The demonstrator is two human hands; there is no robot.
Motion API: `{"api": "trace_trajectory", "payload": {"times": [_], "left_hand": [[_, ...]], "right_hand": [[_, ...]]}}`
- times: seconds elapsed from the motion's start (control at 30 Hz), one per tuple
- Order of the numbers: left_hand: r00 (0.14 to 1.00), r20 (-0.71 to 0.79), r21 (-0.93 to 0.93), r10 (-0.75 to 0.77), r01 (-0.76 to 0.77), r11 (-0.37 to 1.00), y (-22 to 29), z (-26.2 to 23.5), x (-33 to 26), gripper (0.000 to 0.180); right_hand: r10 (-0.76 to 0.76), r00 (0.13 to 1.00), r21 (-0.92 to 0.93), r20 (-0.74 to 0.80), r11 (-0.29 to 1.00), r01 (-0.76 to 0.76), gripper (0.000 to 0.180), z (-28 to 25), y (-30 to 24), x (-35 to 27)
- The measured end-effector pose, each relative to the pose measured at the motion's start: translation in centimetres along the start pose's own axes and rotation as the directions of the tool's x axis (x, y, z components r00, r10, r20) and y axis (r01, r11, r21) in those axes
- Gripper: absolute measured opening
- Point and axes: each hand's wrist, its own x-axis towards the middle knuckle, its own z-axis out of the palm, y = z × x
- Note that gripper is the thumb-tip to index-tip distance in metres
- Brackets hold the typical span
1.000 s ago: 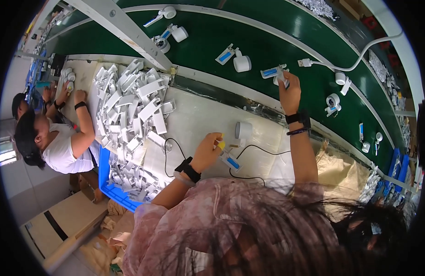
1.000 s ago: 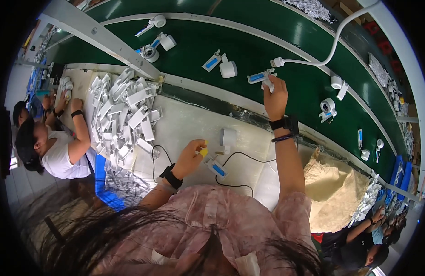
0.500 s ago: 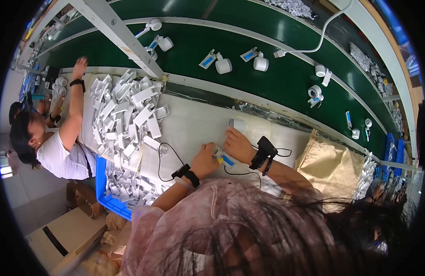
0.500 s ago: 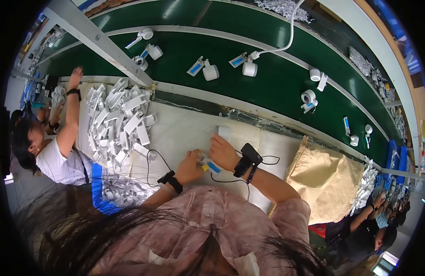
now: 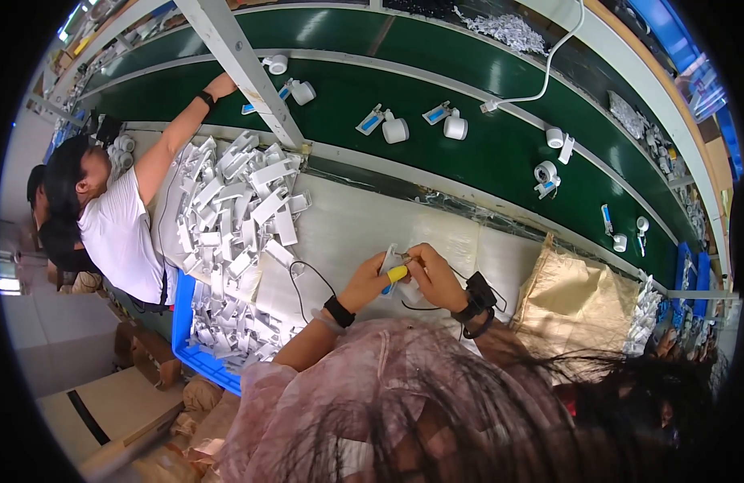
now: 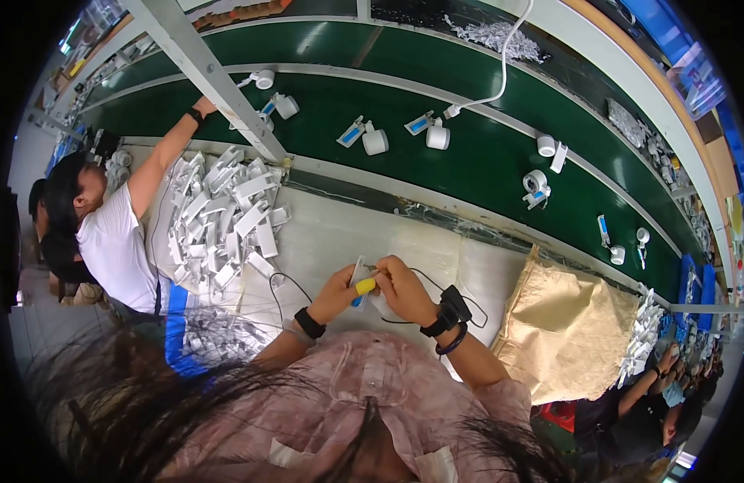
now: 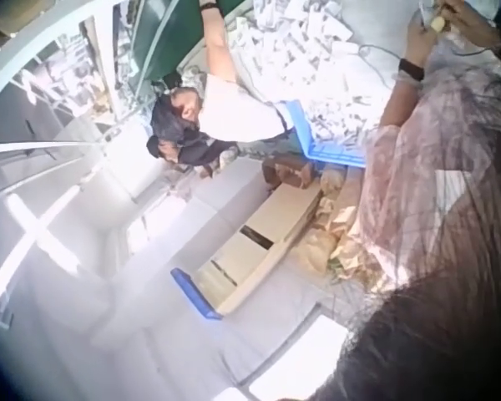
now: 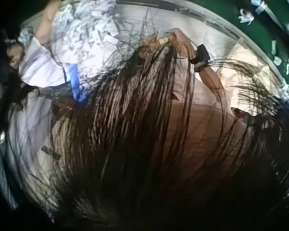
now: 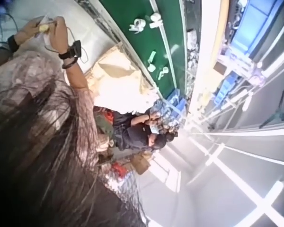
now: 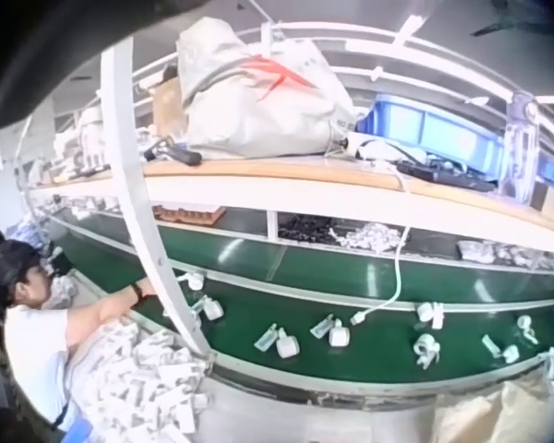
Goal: The person picks up a white plastic housing and a battery pack, fits the battery pack into the housing, and connects the wires by hand. They then place the assembled unit onto the green conveyor belt and reach into a blue bin to retrieve another housing.
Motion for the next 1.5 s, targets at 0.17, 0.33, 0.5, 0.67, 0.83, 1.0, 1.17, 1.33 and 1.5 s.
{"api": "trace_trajectory", "payload": {"times": [0.17, 0.33, 0.5, 0.67, 0.83, 1.0, 1.17, 1.33, 1.5], "left_hand": [[0.998, -0.045, -0.078, 0.035, -0.039, 0.996, 3.7, 0.8, -0.7, 0.024], [0.981, -0.170, -0.109, 0.090, -0.109, 0.988, 3.8, 1.2, -1.0, 0.023], [0.983, -0.170, -0.308, -0.073, 0.017, 0.951, 5.1, 2.4, -0.7, 0.024], [0.990, -0.141, -0.229, -0.024, -0.009, 0.973, 4.7, 3.1, -0.6, 0.025], [0.994, -0.107, -0.076, 0.019, -0.027, 0.997, 5.4, 3.9, -1.0, 0.028], [0.996, -0.063, -0.029, 0.065, -0.067, 0.997, 5.9, 4.2, -1.2, 0.029], [0.994, -0.067, 0.000, 0.090, -0.090, 0.996, 6.1, 4.3, -1.3, 0.027], [0.993, -0.062, 0.066, 0.105, -0.100, 0.993, 6.5, 4.6, -1.4, 0.025], [0.988, -0.077, 0.162, 0.132, -0.118, 0.980, 6.2, 4.4, -1.3, 0.025]], "right_hand": [[0.033, 0.999, 0.287, -0.014, 0.958, -0.028, 0.013, -1.0, -1.9, -1.1], [-0.117, 0.985, -0.116, -0.126, 0.988, 0.102, 0.016, -1.4, -4.3, -1.6], [-0.384, 0.875, -0.418, -0.296, 0.875, 0.242, 0.017, -1.1, -3.7, -1.6], [-0.455, 0.830, -0.468, -0.322, 0.839, 0.278, 0.019, -1.1, -4.0, -1.7], [-0.542, 0.801, -0.509, -0.255, 0.779, 0.366, 0.019, -1.7, -3.8, -2.0], [-0.530, 0.798, -0.493, -0.286, 0.796, 0.352, 0.020, -1.5, -4.3, -2.3], [-0.546, 0.779, -0.486, -0.307, 0.794, 0.365, 0.022, -1.5, -4.2, -2.5], [-0.572, 0.775, -0.536, -0.269, 0.758, 0.373, 0.017, -1.8, -4.4, -2.5], [-0.593, 0.753, -0.532, -0.283, 0.751, 0.391, 0.021, -1.6, -3.9, -2.3]]}}
